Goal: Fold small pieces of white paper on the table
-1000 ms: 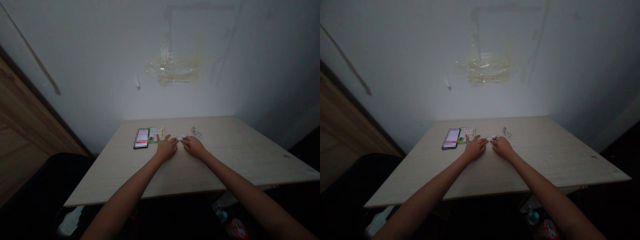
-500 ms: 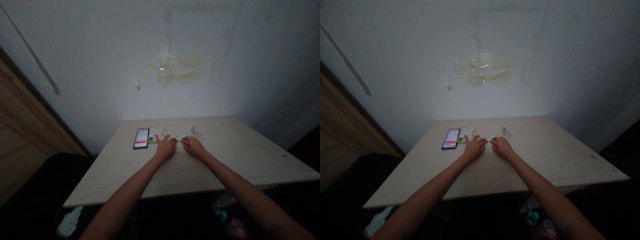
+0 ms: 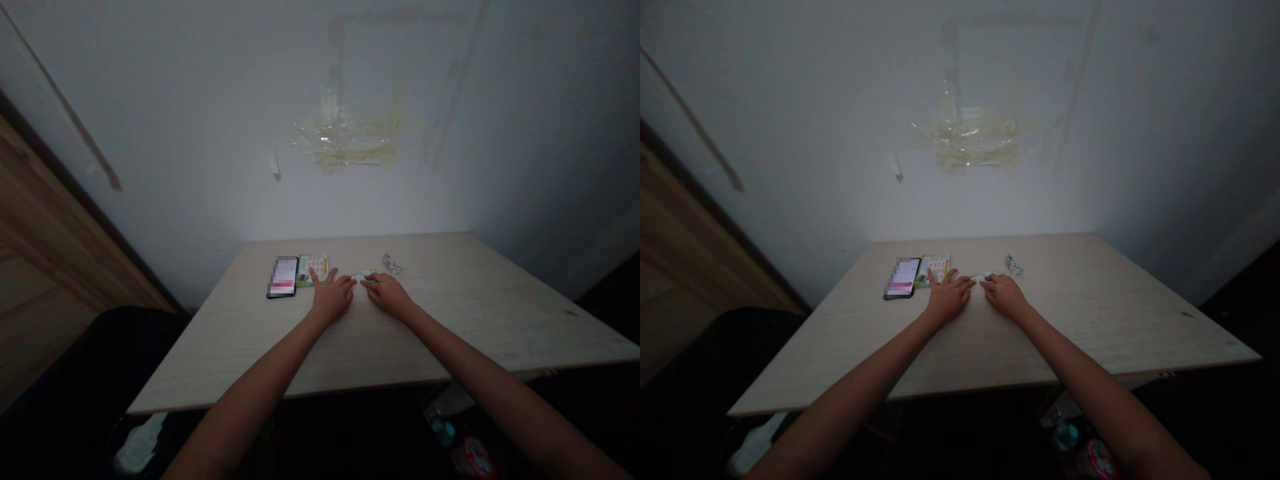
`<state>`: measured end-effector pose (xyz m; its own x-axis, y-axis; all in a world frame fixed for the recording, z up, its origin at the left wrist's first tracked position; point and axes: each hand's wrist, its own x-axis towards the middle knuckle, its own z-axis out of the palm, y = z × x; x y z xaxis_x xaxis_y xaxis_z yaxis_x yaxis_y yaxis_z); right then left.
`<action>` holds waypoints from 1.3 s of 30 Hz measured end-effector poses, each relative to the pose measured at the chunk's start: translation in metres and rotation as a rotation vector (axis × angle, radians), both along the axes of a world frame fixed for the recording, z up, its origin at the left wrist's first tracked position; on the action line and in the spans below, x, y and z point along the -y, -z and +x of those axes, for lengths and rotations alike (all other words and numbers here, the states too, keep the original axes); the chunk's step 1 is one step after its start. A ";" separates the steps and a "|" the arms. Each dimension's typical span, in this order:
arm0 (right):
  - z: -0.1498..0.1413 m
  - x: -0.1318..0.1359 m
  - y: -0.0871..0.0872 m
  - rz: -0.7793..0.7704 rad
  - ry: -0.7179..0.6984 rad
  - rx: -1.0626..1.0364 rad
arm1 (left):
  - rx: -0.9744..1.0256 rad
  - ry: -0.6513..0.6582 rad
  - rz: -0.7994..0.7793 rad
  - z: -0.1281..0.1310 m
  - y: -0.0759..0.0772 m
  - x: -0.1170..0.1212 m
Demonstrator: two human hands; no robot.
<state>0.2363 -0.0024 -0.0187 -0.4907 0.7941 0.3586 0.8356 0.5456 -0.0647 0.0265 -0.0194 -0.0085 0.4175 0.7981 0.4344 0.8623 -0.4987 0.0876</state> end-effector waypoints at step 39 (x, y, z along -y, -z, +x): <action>-0.001 0.004 -0.004 0.007 0.007 0.009 | -0.041 0.043 -0.048 -0.002 0.001 -0.004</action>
<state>0.2348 -0.0060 -0.0151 -0.4887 0.7950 0.3594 0.8398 0.5403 -0.0532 0.0246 -0.0157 -0.0097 0.4682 0.7987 0.3780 0.8437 -0.5312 0.0773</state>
